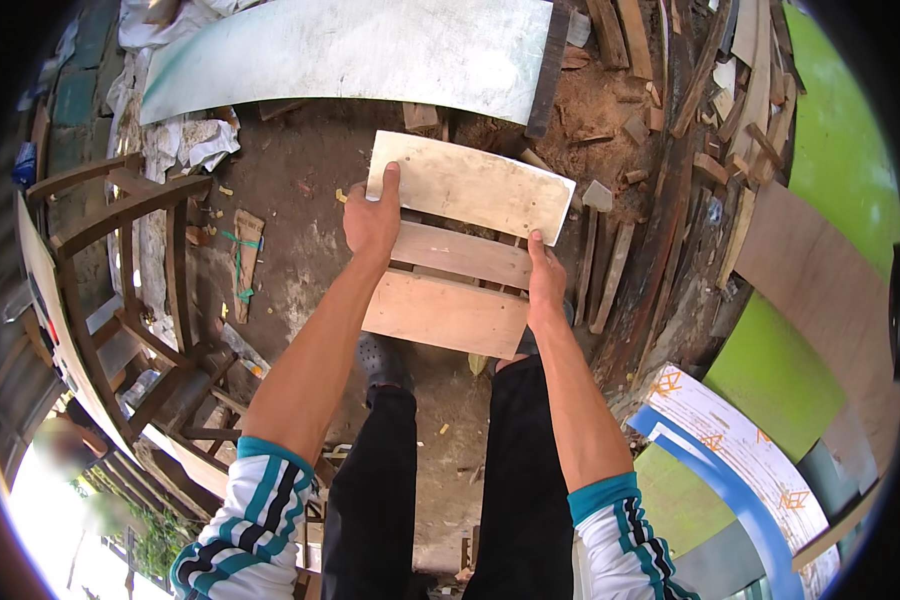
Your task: The person sits on the ground and sorts through a pile of scrap wood and debris. They pick up and examine several pieces of wood and a large white board, moving them aside or placing them on top of other items.
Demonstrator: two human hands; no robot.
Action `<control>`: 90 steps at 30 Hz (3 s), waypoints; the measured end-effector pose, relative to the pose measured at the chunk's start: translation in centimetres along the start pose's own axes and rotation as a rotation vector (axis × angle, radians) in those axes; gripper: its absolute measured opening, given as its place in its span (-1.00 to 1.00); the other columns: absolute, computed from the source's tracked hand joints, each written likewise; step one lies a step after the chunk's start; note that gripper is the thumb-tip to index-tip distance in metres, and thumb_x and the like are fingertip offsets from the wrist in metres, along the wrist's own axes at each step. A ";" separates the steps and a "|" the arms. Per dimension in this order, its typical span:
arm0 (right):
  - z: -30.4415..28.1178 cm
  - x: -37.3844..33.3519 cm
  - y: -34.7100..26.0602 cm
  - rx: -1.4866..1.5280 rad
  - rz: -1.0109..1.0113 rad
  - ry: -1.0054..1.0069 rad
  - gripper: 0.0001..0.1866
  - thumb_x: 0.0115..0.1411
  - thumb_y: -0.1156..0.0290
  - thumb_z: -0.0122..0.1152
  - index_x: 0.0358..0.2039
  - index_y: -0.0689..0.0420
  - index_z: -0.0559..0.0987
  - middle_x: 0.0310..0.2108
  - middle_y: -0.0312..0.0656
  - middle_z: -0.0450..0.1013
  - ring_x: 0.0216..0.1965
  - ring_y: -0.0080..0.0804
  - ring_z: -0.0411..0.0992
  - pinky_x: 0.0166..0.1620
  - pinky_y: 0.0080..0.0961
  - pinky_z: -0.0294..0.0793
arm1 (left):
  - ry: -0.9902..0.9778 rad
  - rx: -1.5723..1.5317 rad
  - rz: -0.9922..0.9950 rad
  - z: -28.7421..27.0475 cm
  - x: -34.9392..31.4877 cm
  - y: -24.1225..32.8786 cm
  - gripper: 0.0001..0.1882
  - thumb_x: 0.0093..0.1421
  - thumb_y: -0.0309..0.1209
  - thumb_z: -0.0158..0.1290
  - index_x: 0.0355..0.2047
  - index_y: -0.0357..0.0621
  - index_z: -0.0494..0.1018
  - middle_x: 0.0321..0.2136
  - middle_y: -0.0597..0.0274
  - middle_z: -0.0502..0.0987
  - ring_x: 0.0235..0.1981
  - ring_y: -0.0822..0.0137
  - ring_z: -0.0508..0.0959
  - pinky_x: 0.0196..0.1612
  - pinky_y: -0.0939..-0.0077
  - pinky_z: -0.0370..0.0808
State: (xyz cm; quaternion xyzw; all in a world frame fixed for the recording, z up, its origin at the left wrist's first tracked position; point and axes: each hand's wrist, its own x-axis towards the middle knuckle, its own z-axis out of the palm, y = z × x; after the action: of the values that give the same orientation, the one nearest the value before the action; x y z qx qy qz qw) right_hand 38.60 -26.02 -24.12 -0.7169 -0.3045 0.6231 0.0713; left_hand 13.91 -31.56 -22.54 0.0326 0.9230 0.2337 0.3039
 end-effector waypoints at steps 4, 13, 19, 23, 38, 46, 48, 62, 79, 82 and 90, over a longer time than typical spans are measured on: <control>1.0 0.2 -3.5 -0.009 -0.024 0.079 0.07 0.13 -0.43 0.11 0.20 0.43 0.37 0.17 0.21 0.34 0.22 -0.03 0.30 0.26 -0.14 0.23 | -0.005 0.045 0.059 0.8 1.9 3.6 -0.11 0.12 0.37 -0.02 0.02 -0.28 0.50 -0.11 -0.13 0.61 -0.01 -0.05 0.58 0.04 0.11 0.48; 1.9 1.9 -4.6 -0.287 -0.179 0.302 -0.05 0.22 -0.39 -0.03 0.03 0.43 0.51 0.01 0.27 0.45 0.08 0.12 0.41 0.15 -0.11 0.33 | 0.204 0.385 0.181 3.0 1.4 5.3 -0.26 0.26 0.28 -0.15 -0.11 -0.25 0.46 -0.17 -0.12 0.59 -0.11 -0.11 0.57 -0.05 0.02 0.47; 3.4 2.5 -4.6 -0.374 -0.168 0.496 -0.24 0.26 -0.25 0.05 -0.03 0.34 0.55 -0.10 0.20 0.52 0.00 0.11 0.47 0.06 -0.12 0.38 | 0.114 0.431 0.113 3.0 1.7 6.0 -0.30 0.29 0.22 -0.15 -0.04 -0.26 0.40 -0.14 -0.14 0.57 -0.09 -0.14 0.56 -0.05 0.01 0.47; 3.7 1.5 -6.6 -0.293 -0.117 0.422 -0.27 0.27 -0.20 0.09 -0.02 0.34 0.55 -0.11 0.17 0.55 -0.05 0.12 0.50 0.02 -0.13 0.41 | 0.073 0.435 0.108 2.4 1.6 6.7 -0.35 0.31 0.17 -0.14 -0.02 -0.25 0.37 -0.12 -0.16 0.57 -0.09 -0.16 0.55 -0.07 -0.02 0.46; 4.3 2.0 -6.5 -0.431 -0.131 0.576 -0.26 0.24 -0.15 0.13 0.00 0.41 0.51 -0.19 0.29 0.54 -0.09 0.26 0.50 -0.02 -0.08 0.43 | 0.092 0.383 0.205 3.2 2.4 5.2 -0.37 0.28 0.08 -0.05 0.04 -0.28 0.34 -0.15 -0.18 0.54 -0.10 -0.19 0.54 -0.08 -0.03 0.45; 4.0 2.1 -6.0 -0.451 -0.146 0.572 -0.28 0.29 -0.14 0.09 -0.06 0.43 0.53 -0.20 0.28 0.54 -0.12 0.26 0.50 -0.04 -0.09 0.43 | 0.061 0.351 0.239 2.7 2.1 5.6 -0.38 0.30 0.03 -0.05 0.08 -0.31 0.32 -0.12 -0.23 0.52 -0.07 -0.23 0.52 -0.03 -0.04 0.42; 4.3 2.1 -5.5 -0.427 -0.215 0.575 -0.31 0.29 -0.12 0.10 -0.09 0.43 0.54 -0.22 0.26 0.55 -0.15 0.26 0.51 -0.07 -0.11 0.44 | 0.084 0.318 0.271 2.5 1.8 5.5 -0.39 0.30 0.01 -0.03 0.09 -0.32 0.33 -0.12 -0.23 0.52 -0.08 -0.23 0.52 -0.03 -0.03 0.43; 2.7 1.1 -7.2 -0.225 -0.215 0.337 -0.15 0.29 -0.23 0.03 0.11 0.45 0.41 0.02 0.32 0.43 0.13 0.16 0.38 0.15 -0.15 0.33 | 0.193 0.171 0.404 2.6 1.4 4.7 -0.32 0.22 0.02 0.11 0.08 -0.37 0.38 -0.14 -0.19 0.56 -0.12 -0.15 0.56 -0.02 0.04 0.47; -0.6 15.1 -18.6 -0.387 -0.469 -0.117 -0.26 0.24 -0.15 0.17 0.17 0.25 0.41 0.09 0.06 0.45 0.15 -0.06 0.40 0.17 -0.26 0.36 | -0.012 0.522 1.123 8.3 -0.6 9.8 -0.29 0.22 0.11 0.06 0.21 -0.11 0.33 0.22 0.10 0.32 0.38 0.12 0.11 0.41 -0.18 -0.25; 2.4 20.4 -19.5 -0.487 -0.537 -0.123 -0.20 0.15 -0.11 0.31 0.18 0.28 0.39 0.06 0.12 0.46 0.13 -0.06 0.42 0.18 -0.23 0.36 | 0.017 0.500 1.141 8.4 -0.5 9.8 -0.34 0.20 0.08 0.09 0.13 -0.16 0.39 0.11 0.09 0.42 0.33 0.12 0.21 0.40 -0.18 -0.23; 6.2 27.0 -17.7 -0.238 -0.674 -0.295 -0.03 0.09 0.22 0.43 0.32 0.34 0.03 0.18 0.18 0.33 0.17 -0.08 0.36 0.21 -0.27 0.34 | 0.046 0.499 1.144 8.4 -0.3 9.9 -0.38 0.20 0.09 0.07 0.09 -0.11 0.43 0.08 0.16 0.44 0.30 0.13 0.26 0.41 -0.17 -0.22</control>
State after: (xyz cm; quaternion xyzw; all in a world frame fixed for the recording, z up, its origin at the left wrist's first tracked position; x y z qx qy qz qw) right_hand 27.66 0.67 -39.85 -0.4827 -0.6001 0.6214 0.1440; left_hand 18.23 -19.35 -23.85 0.5867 0.7926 0.1373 0.0938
